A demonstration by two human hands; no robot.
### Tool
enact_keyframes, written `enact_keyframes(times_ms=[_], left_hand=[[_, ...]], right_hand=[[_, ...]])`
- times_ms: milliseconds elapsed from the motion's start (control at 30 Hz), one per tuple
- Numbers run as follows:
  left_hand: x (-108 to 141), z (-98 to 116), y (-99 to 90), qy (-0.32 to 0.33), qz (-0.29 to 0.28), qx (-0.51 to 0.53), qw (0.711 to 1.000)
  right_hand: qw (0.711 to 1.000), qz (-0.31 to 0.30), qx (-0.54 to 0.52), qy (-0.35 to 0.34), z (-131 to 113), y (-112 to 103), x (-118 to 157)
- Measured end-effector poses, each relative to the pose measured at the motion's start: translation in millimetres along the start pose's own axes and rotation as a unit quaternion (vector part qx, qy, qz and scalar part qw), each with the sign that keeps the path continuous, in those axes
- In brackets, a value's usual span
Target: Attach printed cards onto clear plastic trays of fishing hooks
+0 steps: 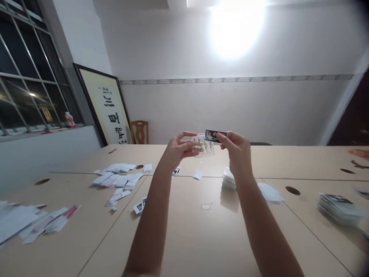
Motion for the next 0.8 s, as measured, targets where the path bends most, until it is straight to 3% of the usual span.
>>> enact_keyframes(times_ms=[133, 267, 333, 467, 633, 800], left_hand=[[2.0, 7.0, 13.3, 0.030, 0.007, 0.033, 0.999], [0.9, 1.1, 24.2, 0.026, -0.005, 0.038, 0.999], [3.0, 0.1, 30.4, 0.018, -0.028, 0.025, 0.999], [17.3, 8.6, 40.6, 0.006, -0.060, 0.000, 0.998], [38.6, 26.0, 48.4, 0.007, -0.054, -0.013, 0.998], [48.7, 24.6, 56.2, -0.009, -0.095, -0.014, 0.995]], right_hand=[[0.999, 0.000, -0.006, -0.042, -2.5, -12.0, -4.1], [0.997, -0.080, -0.018, 0.014, 13.0, -5.6, -1.8], [0.994, -0.089, -0.043, 0.039, 15.6, -1.2, 2.9], [0.996, -0.055, -0.064, 0.028, 2.6, 4.1, 15.1], [0.993, -0.073, -0.078, 0.050, -21.4, 9.8, 30.5], [0.992, -0.064, -0.087, 0.064, -30.5, 1.8, 47.2]])
Point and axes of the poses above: each hand's wrist, its own x-axis away from the middle knuckle, its own y-axis out of the palm, z = x × y, the point moved 6 cm from there along -x, towards the middle knuckle, and after that the axes turned 6 degrees about -x, right-handed, at the moved point
